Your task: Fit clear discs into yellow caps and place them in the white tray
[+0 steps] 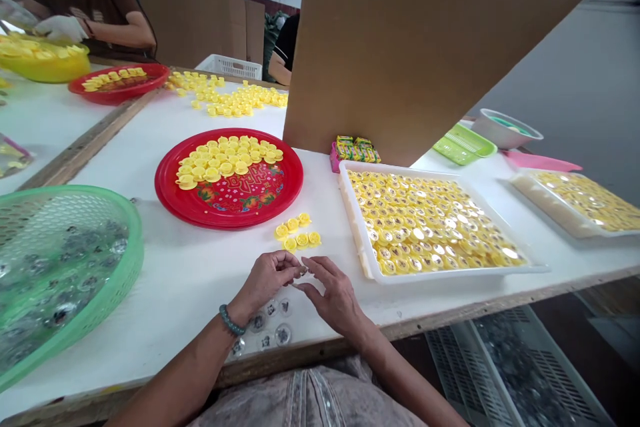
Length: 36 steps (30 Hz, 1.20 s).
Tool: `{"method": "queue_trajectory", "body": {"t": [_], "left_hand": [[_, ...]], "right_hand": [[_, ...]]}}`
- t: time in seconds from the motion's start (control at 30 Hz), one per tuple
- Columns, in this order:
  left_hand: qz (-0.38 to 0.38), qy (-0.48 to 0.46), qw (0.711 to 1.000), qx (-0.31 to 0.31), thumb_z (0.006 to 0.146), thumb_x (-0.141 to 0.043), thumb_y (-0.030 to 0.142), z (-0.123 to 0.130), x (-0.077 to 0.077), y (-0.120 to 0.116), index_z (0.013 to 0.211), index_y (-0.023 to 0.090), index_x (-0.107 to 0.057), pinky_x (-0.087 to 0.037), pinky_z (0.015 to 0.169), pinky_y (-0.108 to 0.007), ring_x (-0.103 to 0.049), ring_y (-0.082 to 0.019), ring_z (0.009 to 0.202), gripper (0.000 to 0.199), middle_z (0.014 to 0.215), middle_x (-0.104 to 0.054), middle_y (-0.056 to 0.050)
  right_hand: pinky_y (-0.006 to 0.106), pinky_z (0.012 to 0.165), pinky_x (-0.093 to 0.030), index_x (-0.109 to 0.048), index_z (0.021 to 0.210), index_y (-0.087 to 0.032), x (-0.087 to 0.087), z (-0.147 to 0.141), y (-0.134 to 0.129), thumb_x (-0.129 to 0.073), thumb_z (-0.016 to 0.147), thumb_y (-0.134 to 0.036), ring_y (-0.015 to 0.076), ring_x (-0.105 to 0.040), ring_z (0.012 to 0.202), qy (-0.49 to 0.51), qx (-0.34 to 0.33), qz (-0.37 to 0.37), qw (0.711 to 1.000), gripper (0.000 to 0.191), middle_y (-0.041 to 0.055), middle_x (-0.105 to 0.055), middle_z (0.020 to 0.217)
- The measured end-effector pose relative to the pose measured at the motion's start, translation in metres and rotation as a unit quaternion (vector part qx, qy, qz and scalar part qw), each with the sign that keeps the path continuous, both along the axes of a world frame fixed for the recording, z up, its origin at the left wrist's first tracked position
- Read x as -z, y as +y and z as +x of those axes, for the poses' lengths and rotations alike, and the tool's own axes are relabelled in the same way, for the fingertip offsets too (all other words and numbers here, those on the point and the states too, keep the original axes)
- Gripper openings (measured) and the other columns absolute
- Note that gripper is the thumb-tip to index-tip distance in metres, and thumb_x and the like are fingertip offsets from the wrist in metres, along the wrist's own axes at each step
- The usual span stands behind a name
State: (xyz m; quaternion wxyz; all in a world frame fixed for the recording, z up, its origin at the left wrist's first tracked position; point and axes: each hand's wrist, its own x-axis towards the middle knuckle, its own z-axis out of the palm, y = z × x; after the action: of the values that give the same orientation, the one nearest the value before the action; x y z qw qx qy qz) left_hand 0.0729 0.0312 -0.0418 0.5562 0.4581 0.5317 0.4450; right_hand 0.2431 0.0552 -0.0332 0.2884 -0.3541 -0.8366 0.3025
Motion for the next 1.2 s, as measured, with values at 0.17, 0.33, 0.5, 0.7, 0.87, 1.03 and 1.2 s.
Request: {"method": "queue_trajectory", "body": {"t": [0.17, 0.33, 0.5, 0.7, 0.87, 1.03, 1.2], "left_hand": [[0.079, 0.175, 0.981, -0.024, 0.081, -0.055, 0.033, -0.003, 0.0, 0.007, 0.09, 0.017, -0.065, -0.047, 0.062, -0.026, -0.057, -0.014, 0.063, 0.02, 0.078, -0.066, -0.004], [0.241, 0.422, 0.872, -0.048, 0.083, -0.054, 0.023, -0.01, -0.004, 0.019, 0.11, 0.02, -0.059, -0.045, 0.092, -0.038, -0.054, -0.023, 0.104, 0.028, 0.111, -0.06, -0.009], [0.219, 0.44, 0.871, -0.008, 0.082, -0.054, 0.017, -0.008, 0.0, 0.014, 0.108, 0.018, -0.057, -0.049, 0.087, -0.037, -0.057, -0.022, 0.097, 0.026, 0.102, -0.062, -0.008], [0.262, 0.471, 0.842, 0.007, 0.079, -0.059, 0.017, -0.016, -0.001, 0.019, 0.12, 0.02, -0.05, -0.043, 0.095, -0.042, -0.049, -0.026, 0.113, 0.042, 0.118, -0.057, -0.01], [0.246, 0.466, 0.849, 0.045, 0.078, -0.057, 0.012, -0.013, -0.001, 0.017, 0.11, 0.019, -0.056, -0.046, 0.09, -0.041, -0.053, -0.024, 0.103, 0.033, 0.106, -0.063, -0.008], [0.23, 0.402, 0.886, 0.006, 0.075, -0.059, 0.012, -0.012, 0.005, 0.005, 0.119, 0.021, -0.053, -0.044, 0.095, -0.04, -0.051, -0.023, 0.111, 0.045, 0.117, -0.059, -0.009], [0.172, 0.332, 0.927, -0.002, 0.076, -0.058, 0.014, -0.016, 0.011, 0.01, 0.109, 0.021, -0.06, -0.05, 0.079, -0.033, -0.06, -0.019, 0.085, 0.034, 0.105, -0.064, -0.007]], "right_hand": [[0.028, 0.072, -0.051, -0.061, 0.106, -0.021, 0.014, -0.001, 0.005, -0.062, 0.081, -0.022, 0.0168, -0.061, 0.079, -0.03, 0.057, 0.009, 0.998, 0.025, 0.0052, -0.063, 0.092], [0.025, 0.065, -0.052, -0.062, 0.102, -0.02, 0.021, 0.005, 0.009, -0.064, 0.077, -0.021, 0.0144, -0.06, 0.073, -0.023, 0.1, -0.024, 0.994, 0.025, 0.0042, -0.062, 0.091], [0.024, 0.062, -0.051, -0.063, 0.104, -0.021, 0.017, 0.009, 0.01, -0.064, 0.077, -0.022, 0.0137, -0.06, 0.069, -0.012, 0.092, -0.035, 0.995, 0.027, 0.0045, -0.062, 0.09], [0.025, 0.063, -0.052, -0.063, 0.101, -0.02, 0.013, 0.008, 0.011, -0.062, 0.079, -0.024, 0.013, -0.059, 0.064, -0.002, 0.08, -0.052, 0.995, 0.022, 0.0036, -0.064, 0.083], [0.026, 0.065, -0.052, -0.063, 0.101, -0.02, 0.01, 0.009, 0.009, -0.061, 0.08, -0.024, 0.0133, -0.059, 0.065, -0.007, 0.069, -0.051, 0.996, 0.022, 0.0044, -0.063, 0.085], [0.024, 0.058, -0.051, -0.063, 0.102, -0.02, 0.007, 0.013, 0.011, -0.061, 0.08, -0.027, 0.0144, -0.061, 0.068, -0.029, 0.056, -0.051, 0.997, 0.024, 0.0049, -0.065, 0.086], [0.024, 0.062, -0.05, -0.063, 0.103, -0.021, 0.006, -0.004, 0.025, -0.061, 0.081, -0.025, 0.014, -0.061, 0.068, -0.057, 0.041, -0.019, 0.997, 0.023, 0.0045, -0.066, 0.088]]}}
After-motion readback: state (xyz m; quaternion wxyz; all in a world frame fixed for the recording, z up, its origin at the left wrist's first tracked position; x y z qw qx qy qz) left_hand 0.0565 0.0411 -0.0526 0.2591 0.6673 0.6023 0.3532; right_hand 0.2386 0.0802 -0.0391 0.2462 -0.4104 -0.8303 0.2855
